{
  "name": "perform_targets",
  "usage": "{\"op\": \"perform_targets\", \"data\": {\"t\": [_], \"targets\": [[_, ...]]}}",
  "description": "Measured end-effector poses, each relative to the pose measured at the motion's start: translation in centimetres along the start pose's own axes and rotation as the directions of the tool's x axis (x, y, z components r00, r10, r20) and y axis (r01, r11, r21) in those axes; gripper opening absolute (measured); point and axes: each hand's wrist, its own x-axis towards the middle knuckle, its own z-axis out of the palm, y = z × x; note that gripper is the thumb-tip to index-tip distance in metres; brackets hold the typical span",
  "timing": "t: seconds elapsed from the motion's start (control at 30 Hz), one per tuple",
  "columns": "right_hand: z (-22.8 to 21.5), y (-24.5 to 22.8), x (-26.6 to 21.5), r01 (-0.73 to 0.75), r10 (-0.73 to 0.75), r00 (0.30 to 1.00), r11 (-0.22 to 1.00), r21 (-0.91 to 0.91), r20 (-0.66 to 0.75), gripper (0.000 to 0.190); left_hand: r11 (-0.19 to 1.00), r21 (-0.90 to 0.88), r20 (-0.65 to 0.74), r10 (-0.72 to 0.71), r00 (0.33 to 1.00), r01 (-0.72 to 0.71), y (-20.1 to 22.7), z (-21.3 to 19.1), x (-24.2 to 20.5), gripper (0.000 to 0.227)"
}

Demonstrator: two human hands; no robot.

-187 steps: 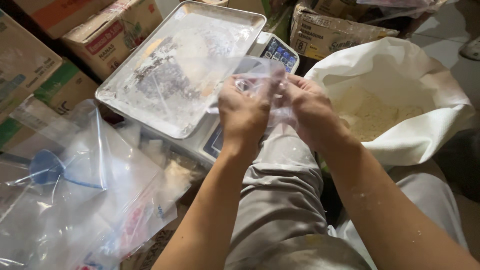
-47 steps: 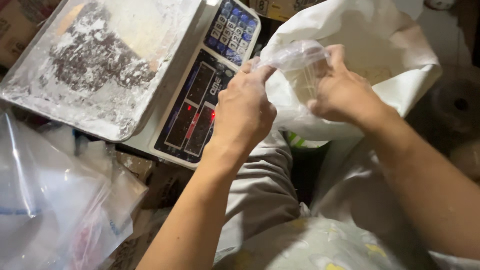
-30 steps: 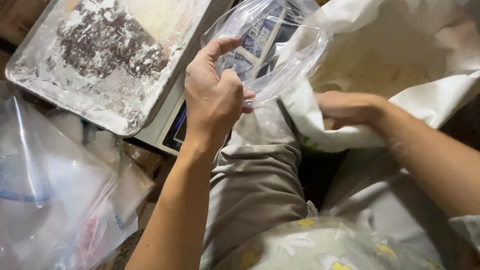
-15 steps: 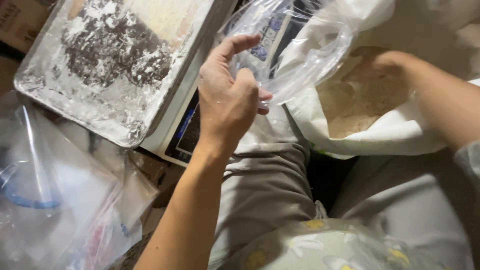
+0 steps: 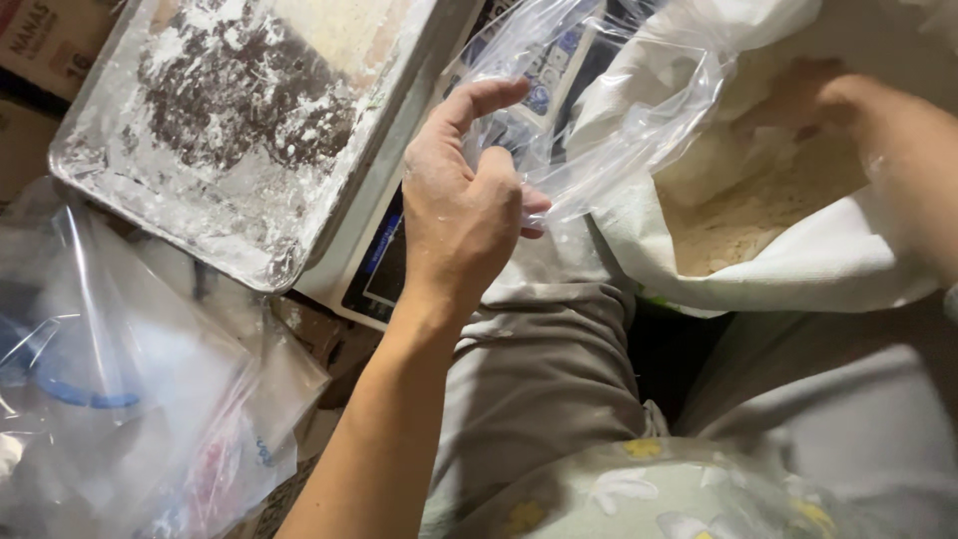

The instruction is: The person scoops flour from a large sack into a plastic bag using a blue scoop, places the bag on a digital scale, and adjusts the contents to reach a target weight. The person then ties the bag and sets it aside, repeating the process for additional bags.

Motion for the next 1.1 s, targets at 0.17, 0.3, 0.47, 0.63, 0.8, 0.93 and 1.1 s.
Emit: {"op": "perform_targets", "data": {"t": [0.17, 0.3, 0.47, 0.63, 0.8, 0.93, 1.1], "targets": [[1.4, 1.8, -0.5, 0.023, -0.023, 0.998, 1.0, 0.0, -0.058, 0.135, 1.0, -0.007, -0.006, -0.026, 1.0, 0.026, 0.1, 0.3, 0.0, 0.049], [3.7, 2.0, -3.4, 0.146, -0.148, 0.982, 0.989, -0.026, -0.117, 0.141, 0.999, 0.017, -0.013, -0.046, 0.999, 0.046, 0.1, 0.2, 0.1, 0.049], [3.4, 0.3, -4.5, 0.213, -0.212, 0.977, 0.976, -0.045, 0.028, 0.139, 0.997, 0.006, -0.014, -0.073, 0.997, 0.073, 0.5, 0.0, 0.4, 0.049], [2.4, -0.4, -4.9, 0.254, -0.253, 0.966, 0.967, -0.016, 0.06, 0.127, 0.995, 0.031, -0.037, -0.098, 0.994, 0.1, 0.8, 0.1, 0.4, 0.049], [2.7, -0.4, -5.3, 0.314, -0.302, 0.934, 0.949, -0.036, 0.192, 0.115, 0.995, 0.032, -0.042, -0.097, 0.994, 0.099, 0.9, 0.1, 0.4, 0.048], [2.9, -0.1, -5.7, 0.362, -0.331, 0.893, 0.931, -0.052, 0.305, 0.106, 0.993, 0.032, -0.05, -0.109, 0.993, 0.111, 0.7, 0.0, 0.5, 0.049], [2.5, 0.0, -5.3, 0.434, -0.363, 0.823, 0.898, -0.072, 0.438, 0.095, 0.994, 0.014, -0.036, -0.105, 0.994, 0.106, 0.4, 0.1, 0.4, 0.049]]}}
